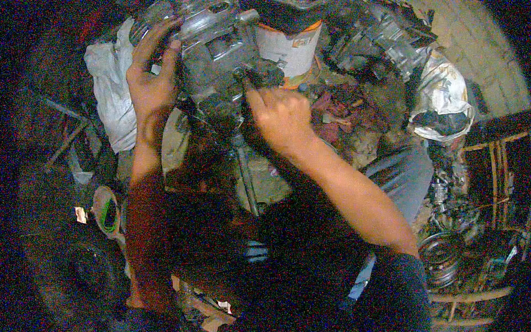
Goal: The person is working on a metallic engine part, using a wrench to tighten bolts and occasionally pouring liquid from a bottle onto the part. The task involves repetitive tightening and inspection of the engine component.
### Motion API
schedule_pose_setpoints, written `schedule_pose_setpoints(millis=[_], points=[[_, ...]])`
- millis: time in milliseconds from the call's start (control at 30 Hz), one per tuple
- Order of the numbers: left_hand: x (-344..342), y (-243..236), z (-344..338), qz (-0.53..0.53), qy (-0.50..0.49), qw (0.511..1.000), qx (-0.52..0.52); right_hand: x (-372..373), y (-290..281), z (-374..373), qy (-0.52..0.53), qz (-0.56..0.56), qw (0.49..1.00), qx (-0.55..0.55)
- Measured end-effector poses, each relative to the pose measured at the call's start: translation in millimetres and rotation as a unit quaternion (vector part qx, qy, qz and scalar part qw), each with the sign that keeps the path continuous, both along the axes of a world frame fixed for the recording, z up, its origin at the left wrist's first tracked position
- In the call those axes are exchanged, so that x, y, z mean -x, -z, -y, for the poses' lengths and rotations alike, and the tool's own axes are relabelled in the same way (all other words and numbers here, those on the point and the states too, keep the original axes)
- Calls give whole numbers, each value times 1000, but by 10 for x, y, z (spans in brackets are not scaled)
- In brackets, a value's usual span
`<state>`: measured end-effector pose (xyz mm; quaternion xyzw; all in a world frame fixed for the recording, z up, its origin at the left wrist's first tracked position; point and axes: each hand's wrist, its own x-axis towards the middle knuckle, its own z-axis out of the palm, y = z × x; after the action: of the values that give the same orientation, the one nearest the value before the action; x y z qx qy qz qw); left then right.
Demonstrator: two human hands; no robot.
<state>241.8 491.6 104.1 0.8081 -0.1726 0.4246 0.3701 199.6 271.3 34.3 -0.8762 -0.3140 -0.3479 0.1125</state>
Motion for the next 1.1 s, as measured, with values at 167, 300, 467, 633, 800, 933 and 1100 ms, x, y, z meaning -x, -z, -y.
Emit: schedule_pose_setpoints(millis=[167,300,467,633,800,933,1100], points=[[-16,14,33,7,-4,1000,6,-18,173,57,-19,6,999,44],[10,19,-10,-1,-3,1000,12,-30,-36,9,2,7,998,61],[-2,60,-39,11,-31,999,5,-47,-2,21,-9,27,997,71],[16,-6,6,10,-9,1000,-12,24,38,29,-7,-42,991,123],[19,-6,-24,13,-14,1000,-21,87,-208,77,-45,-98,994,28],[7,-52,17,30,10,999,11,268,-199,149,-56,-105,987,-105],[-46,-30,-27,21,31,999,13,410,-48,105,-29,-174,948,-264]])
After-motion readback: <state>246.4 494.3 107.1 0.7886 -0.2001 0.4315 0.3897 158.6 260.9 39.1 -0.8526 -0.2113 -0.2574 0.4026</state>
